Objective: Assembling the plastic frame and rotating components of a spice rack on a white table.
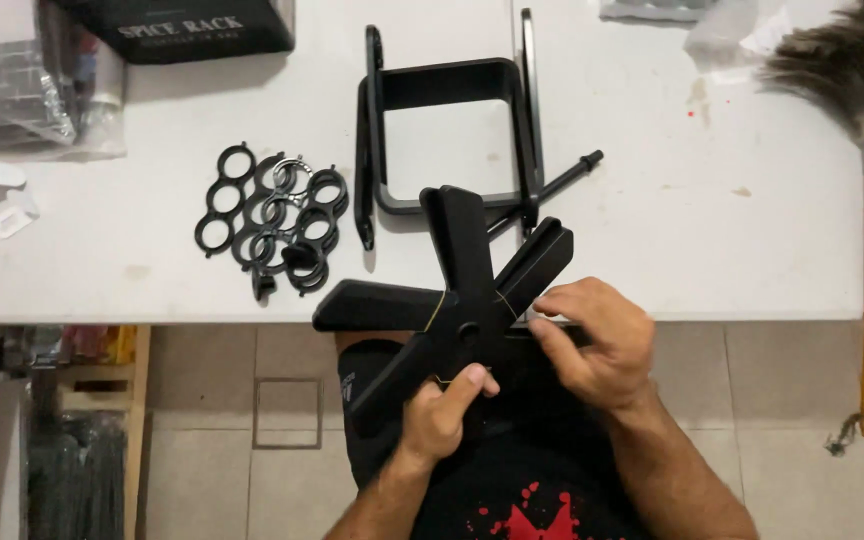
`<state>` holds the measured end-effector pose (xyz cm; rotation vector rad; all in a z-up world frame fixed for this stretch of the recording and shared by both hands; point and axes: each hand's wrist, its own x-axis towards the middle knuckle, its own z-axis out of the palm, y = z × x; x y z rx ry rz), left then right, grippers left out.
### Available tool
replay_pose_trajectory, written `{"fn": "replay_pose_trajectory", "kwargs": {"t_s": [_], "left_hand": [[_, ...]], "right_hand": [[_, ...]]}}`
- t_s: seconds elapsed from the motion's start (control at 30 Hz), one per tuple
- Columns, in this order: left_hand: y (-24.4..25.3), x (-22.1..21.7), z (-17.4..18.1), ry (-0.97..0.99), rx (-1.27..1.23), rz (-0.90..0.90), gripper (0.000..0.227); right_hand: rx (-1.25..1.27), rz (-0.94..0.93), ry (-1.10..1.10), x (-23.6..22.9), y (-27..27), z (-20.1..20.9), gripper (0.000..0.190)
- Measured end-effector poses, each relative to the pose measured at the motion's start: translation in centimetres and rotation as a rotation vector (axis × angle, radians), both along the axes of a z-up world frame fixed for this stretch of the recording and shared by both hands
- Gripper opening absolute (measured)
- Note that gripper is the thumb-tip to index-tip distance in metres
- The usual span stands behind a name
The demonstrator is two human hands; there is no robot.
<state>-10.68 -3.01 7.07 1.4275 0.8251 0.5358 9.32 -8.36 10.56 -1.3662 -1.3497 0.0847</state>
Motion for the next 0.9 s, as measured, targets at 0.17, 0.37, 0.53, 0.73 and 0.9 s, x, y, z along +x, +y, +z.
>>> {"fn": "replay_pose_trajectory", "kwargs": {"t_s": [0.17, 0.37, 0.53, 0.73, 0.9], "left_hand": [[0.8, -1.1, 4.8, 0.201, 0.502, 0.095, 0.038], [2.3, -1.9, 2.9, -0.162, 0.569, 0.122, 0.042], [3.5, -2.6, 1.7, -0.181, 0.883, 0.009, 0.037], [3.8, -2.1, 1.8, -0.234, 0.789, -0.038, 0.038], [3.9, -1.8, 2.5, -0.18, 0.714, -0.061, 0.038]], "right_hand": [[-0.042, -0.034, -0.215, -3.2, 2.0, 1.4, 0.021], [-0.179, 0.022, -0.233, -4.0, 2.8, 3.1, 0.004], [-0.347, 0.058, -0.243, -3.2, 2.8, 3.6, 0.016], [-0.429, 0.064, -0.227, -3.2, 3.4, 2.9, 0.011], [-0.488, 0.031, -0.161, -3.5, 3.7, 2.6, 0.011]]}}
